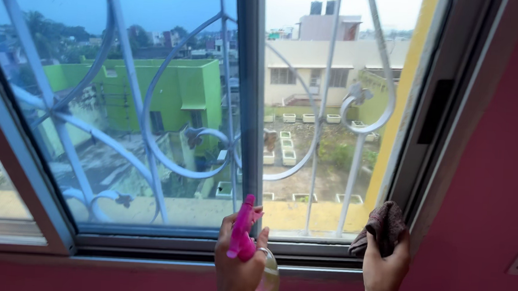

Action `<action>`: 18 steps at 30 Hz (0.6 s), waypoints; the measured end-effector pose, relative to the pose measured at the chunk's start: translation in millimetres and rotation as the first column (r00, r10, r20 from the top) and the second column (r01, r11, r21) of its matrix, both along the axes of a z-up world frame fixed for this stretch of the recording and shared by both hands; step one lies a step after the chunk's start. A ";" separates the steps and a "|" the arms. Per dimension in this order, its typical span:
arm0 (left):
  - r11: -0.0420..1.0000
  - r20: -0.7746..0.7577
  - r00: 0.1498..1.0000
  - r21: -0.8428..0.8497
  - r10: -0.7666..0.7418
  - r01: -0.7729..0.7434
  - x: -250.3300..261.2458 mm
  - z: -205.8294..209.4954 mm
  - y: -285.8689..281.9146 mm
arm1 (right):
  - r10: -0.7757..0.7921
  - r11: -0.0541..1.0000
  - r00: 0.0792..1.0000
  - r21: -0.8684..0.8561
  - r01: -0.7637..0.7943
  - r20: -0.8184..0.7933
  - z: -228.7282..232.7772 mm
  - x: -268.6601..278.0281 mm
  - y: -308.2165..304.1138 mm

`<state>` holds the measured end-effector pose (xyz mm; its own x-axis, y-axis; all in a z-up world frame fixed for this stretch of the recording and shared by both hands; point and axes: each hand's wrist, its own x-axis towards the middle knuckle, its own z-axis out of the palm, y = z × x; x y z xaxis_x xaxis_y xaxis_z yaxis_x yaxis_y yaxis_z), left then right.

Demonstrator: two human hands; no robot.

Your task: The person cleans a window by spraying liquid from a pink bottle and wiping the glass with a cloth, covering both the main panes and the arched section above.

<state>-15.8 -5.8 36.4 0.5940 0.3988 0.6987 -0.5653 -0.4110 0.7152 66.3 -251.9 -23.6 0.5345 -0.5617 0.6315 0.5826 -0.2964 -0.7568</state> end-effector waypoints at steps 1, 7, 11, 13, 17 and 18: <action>0.995 0.142 0.990 0.103 -0.027 0.013 1.4 -0.8 -4.8 | -0.009 1.000 1.000 0.004 0.009 0.005 -7.6 4.6 -4.5; 0.948 -0.164 0.937 -0.129 -0.309 0.290 10.5 3.6 -33.3 | 0.299 0.792 0.946 0.586 -0.171 -0.127 -96.9 59.9 -46.4; 0.884 -0.075 0.900 -0.239 -0.430 0.402 15.4 4.6 -48.0 | 0.343 0.819 0.930 0.527 -0.228 -0.131 -131.3 63.5 -67.9; 0.901 -0.209 0.891 -0.261 -0.403 0.346 14.3 9.1 -50.7 | 0.311 0.868 0.937 0.449 -0.212 -0.159 -118.8 48.7 -68.6; 0.899 -0.314 0.846 -0.236 -0.430 0.369 11.5 35.1 -44.5 | 0.268 0.917 0.946 0.350 -0.191 -0.184 -52.2 20.4 -70.2; 0.910 -0.354 0.838 -0.171 -0.414 0.377 10.2 43.9 -42.3 | 0.313 0.923 0.914 0.311 -0.228 -0.257 -34.1 16.3 -70.4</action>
<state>-5.6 -48.0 80.3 0.9233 0.1238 0.3635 -0.3476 -0.1326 0.9282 82.5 -322.3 -57.7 0.8283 -0.4935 0.2654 0.3470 0.0797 -0.9345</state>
